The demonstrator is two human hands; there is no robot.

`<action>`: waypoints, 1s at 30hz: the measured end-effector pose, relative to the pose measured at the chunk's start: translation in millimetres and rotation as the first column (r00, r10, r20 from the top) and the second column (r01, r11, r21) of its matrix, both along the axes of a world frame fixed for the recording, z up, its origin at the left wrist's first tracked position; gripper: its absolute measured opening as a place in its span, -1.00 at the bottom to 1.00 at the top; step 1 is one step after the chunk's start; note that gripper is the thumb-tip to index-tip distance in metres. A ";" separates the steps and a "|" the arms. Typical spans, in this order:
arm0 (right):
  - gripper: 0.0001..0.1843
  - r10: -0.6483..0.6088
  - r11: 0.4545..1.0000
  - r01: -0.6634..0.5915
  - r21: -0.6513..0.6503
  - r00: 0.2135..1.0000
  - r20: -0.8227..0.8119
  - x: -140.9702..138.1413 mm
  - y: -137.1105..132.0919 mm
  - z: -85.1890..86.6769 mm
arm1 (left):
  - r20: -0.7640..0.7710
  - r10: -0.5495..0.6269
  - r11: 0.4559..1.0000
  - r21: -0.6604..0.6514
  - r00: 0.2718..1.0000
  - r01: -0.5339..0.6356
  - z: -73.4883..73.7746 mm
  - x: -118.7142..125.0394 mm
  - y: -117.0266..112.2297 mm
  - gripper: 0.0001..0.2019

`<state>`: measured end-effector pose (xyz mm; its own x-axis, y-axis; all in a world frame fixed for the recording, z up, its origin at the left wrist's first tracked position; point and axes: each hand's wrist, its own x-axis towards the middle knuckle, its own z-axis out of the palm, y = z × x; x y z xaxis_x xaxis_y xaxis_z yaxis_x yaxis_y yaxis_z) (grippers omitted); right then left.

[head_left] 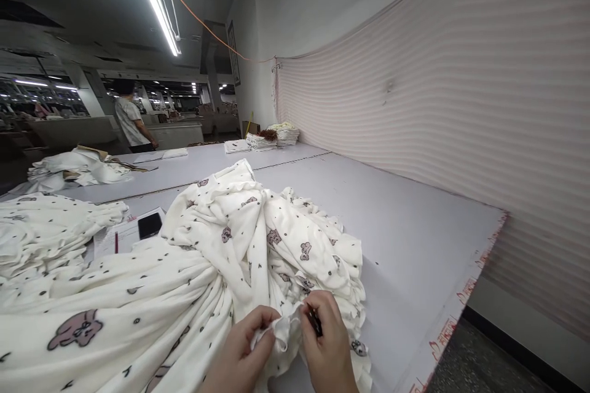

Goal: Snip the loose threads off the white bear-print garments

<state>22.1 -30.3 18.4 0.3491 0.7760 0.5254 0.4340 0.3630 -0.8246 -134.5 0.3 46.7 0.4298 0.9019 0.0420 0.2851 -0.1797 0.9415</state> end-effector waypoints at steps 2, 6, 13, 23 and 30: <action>-0.84 0.033 0.999 -0.033 -0.024 0.999 0.035 -1.2 0.0 2.3 | 0.089 0.046 0.997 -0.068 0.995 -0.040 -0.5 2.8 1.1 -0.79; -0.85 0.164 0.986 -0.164 0.020 0.986 -0.003 -3.1 -4.9 2.4 | 0.167 0.071 0.996 -0.072 0.983 -0.059 -6.9 7.3 -0.2 -0.76; -0.73 0.127 0.985 -0.136 -0.109 0.988 -0.085 -5.8 -5.2 -0.5 | 0.010 0.034 0.991 0.128 0.999 -0.035 -5.2 10.1 -7.8 -0.70; -0.80 0.232 0.959 -0.254 -0.129 0.959 -0.163 10.9 -15.5 -3.9 | 0.146 0.119 0.988 -0.113 0.982 -0.103 -7.8 16.1 -3.0 -0.72; -0.83 0.240 0.948 -0.262 -0.181 0.962 -0.133 13.3 -16.7 -2.4 | 0.002 0.033 0.999 0.028 0.999 -0.033 -7.9 26.9 -8.8 -0.74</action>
<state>35.4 -47.0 16.0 0.1756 0.9291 0.3254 0.2544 0.2765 -0.9267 -107.6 -8.5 38.8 0.3998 0.9141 0.0680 0.2894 -0.1963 0.9369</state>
